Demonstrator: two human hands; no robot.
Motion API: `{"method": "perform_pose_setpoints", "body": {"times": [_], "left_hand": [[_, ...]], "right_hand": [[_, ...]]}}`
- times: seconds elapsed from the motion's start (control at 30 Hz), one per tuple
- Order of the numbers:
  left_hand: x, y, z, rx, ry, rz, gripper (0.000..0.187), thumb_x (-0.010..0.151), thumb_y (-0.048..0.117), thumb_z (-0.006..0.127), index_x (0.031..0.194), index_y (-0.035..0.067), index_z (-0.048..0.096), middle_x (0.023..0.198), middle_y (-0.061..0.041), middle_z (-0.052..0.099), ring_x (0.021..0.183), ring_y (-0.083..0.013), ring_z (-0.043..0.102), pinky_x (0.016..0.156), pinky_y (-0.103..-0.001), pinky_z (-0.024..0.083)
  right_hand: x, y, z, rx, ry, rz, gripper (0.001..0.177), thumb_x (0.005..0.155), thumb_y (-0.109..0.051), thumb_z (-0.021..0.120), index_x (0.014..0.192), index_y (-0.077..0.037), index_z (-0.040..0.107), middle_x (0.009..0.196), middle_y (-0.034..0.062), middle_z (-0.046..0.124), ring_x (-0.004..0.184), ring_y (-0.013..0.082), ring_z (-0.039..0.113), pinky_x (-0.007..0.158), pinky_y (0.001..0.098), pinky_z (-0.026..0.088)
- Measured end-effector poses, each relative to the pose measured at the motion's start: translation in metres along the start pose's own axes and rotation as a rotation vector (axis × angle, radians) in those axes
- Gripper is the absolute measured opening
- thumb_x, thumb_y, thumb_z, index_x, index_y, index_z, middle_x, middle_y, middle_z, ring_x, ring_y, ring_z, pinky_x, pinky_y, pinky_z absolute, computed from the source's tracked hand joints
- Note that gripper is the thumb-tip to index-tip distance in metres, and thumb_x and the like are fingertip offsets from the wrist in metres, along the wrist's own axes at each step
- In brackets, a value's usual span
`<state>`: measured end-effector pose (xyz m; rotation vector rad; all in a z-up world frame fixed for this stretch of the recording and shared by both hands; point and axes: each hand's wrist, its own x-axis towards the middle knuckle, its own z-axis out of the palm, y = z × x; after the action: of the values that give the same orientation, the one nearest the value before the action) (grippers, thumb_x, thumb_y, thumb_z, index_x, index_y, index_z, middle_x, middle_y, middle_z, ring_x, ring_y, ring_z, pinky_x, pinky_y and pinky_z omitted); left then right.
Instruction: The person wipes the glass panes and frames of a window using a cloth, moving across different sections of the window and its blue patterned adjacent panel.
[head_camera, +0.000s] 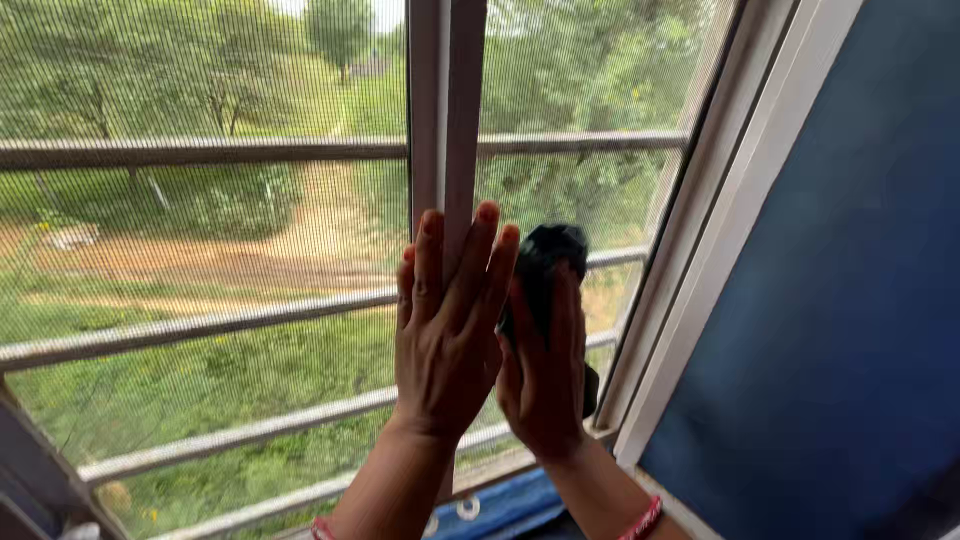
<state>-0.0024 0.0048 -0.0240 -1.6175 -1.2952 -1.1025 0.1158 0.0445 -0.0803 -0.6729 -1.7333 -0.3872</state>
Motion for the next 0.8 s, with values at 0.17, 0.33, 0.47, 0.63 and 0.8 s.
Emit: {"method": "perform_pose_setpoints", "body": {"times": [0.17, 0.33, 0.47, 0.63, 0.8], "left_hand": [[-0.029, 0.002, 0.003, -0.167, -0.013, -0.005, 0.070, 0.100, 0.003, 0.054, 0.165, 0.019, 0.033, 0.172, -0.001, 0.025, 0.161, -0.0316, 0.010, 0.132, -0.048, 0.005], [-0.042, 0.001, 0.010, -0.078, -0.031, -0.007, 0.075, 0.097, -0.003, 0.052, 0.165, 0.022, 0.032, 0.172, 0.000, 0.026, 0.161, -0.0302, 0.010, 0.131, -0.047, 0.003], [-0.049, 0.001, 0.014, -0.008, -0.052, -0.009, 0.080, 0.093, -0.010, 0.049, 0.164, 0.025, 0.034, 0.172, 0.002, 0.025, 0.162, -0.0285, 0.010, 0.133, -0.046, 0.003], [-0.051, 0.001, 0.015, -0.107, -0.020, -0.002, 0.079, 0.095, -0.005, 0.052, 0.166, 0.022, 0.031, 0.174, 0.000, 0.021, 0.162, -0.0311, 0.008, 0.132, -0.048, 0.003], [-0.074, 0.002, 0.013, -0.084, -0.201, -0.052, 0.088, 0.083, -0.008, 0.054, 0.162, 0.026, 0.034, 0.171, 0.001, 0.024, 0.160, -0.0324, 0.009, 0.131, -0.049, 0.007]], "right_hand": [[-0.014, -0.006, 0.002, 0.091, -0.015, 0.062, 0.053, 0.109, -0.018, 0.051, 0.159, -0.005, 0.039, 0.168, 0.0298, 0.023, 0.158, 0.0497, 0.024, 0.129, 0.0569, 0.026], [-0.026, 0.009, -0.008, 0.048, -0.069, 0.060, 0.053, 0.106, -0.020, 0.053, 0.156, -0.005, 0.042, 0.166, 0.0285, 0.025, 0.156, 0.0487, 0.026, 0.126, 0.0551, 0.026], [-0.037, 0.008, -0.005, 0.095, 0.027, 0.249, 0.057, 0.107, -0.016, 0.053, 0.159, -0.002, 0.034, 0.167, 0.0324, 0.022, 0.156, 0.0509, 0.024, 0.125, 0.0543, 0.026], [-0.073, -0.015, -0.004, 0.162, -0.123, 0.090, 0.062, 0.102, -0.010, 0.054, 0.159, -0.001, 0.031, 0.165, 0.0359, 0.015, 0.155, 0.0540, 0.019, 0.124, 0.0549, 0.027], [-0.079, -0.009, -0.011, 0.180, -0.195, 0.180, 0.064, 0.098, -0.006, 0.059, 0.158, -0.007, 0.037, 0.168, 0.0313, 0.016, 0.156, 0.0512, 0.022, 0.122, 0.0515, 0.032]]}}
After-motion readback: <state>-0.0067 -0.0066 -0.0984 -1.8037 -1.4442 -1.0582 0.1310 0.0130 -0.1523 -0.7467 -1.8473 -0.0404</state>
